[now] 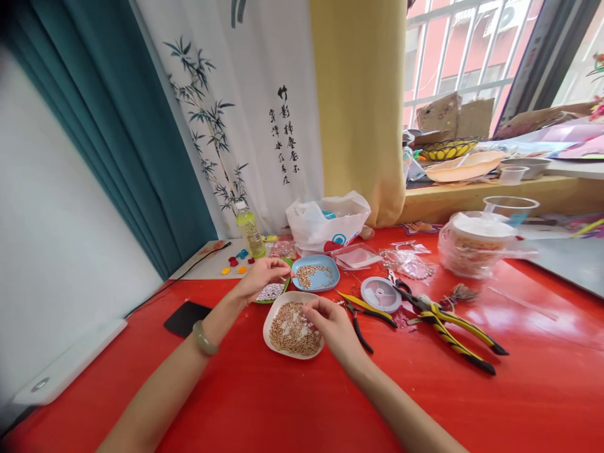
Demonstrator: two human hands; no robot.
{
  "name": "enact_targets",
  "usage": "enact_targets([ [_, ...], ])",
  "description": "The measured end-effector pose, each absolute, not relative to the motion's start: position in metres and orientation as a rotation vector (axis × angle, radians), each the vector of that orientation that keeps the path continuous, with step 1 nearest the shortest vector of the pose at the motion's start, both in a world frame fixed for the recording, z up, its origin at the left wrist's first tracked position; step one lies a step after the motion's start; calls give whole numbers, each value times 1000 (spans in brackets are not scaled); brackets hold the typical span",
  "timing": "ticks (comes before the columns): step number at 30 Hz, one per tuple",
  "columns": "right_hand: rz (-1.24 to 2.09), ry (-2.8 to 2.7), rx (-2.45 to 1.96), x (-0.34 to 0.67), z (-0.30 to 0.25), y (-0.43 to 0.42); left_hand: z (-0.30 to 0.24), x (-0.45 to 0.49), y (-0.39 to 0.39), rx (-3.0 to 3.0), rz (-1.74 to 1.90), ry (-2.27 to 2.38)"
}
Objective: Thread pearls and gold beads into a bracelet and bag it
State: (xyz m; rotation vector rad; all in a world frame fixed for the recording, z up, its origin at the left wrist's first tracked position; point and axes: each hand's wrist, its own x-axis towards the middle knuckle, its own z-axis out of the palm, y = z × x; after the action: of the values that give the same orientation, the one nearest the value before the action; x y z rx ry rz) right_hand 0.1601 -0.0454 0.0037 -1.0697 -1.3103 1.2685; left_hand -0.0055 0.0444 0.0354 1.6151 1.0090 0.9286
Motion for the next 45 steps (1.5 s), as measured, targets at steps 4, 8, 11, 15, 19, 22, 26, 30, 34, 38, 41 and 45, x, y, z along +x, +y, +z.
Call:
enact_targets([
  [4,1304,-1287,-1073,158,10,-50,41,4,26,1559,899,950],
  [8,1339,-1260,-1075,158,11,-51,45,10,15,1587,875,955],
  [11,1357,-1240,-1084,159,8,-48,47,13,10,1618,856,989],
  [15,1380,-1226,-1089,159,6,-46,46,14,9,1637,852,989],
  [19,1411,-1220,-1098,157,8,-48,45,13,10,1662,859,986],
  [22,1422,-1225,-1105,157,11,-50,44,12,11,1669,860,999],
  [26,1424,-1231,-1111,157,12,-52,43,12,11,1669,867,1013],
  [30,1423,-1234,-1113,157,11,-51,43,12,10,1664,863,1014],
  [34,1421,-1232,-1112,157,9,-50,43,12,10,1659,852,1018],
  [38,1421,-1226,-1108,158,9,-49,44,13,9,1641,860,1015],
  [41,1423,-1226,-1104,158,10,-50,45,13,9,1625,856,1018],
  [45,1424,-1232,-1096,157,11,-52,44,13,9,1616,848,1003],
])
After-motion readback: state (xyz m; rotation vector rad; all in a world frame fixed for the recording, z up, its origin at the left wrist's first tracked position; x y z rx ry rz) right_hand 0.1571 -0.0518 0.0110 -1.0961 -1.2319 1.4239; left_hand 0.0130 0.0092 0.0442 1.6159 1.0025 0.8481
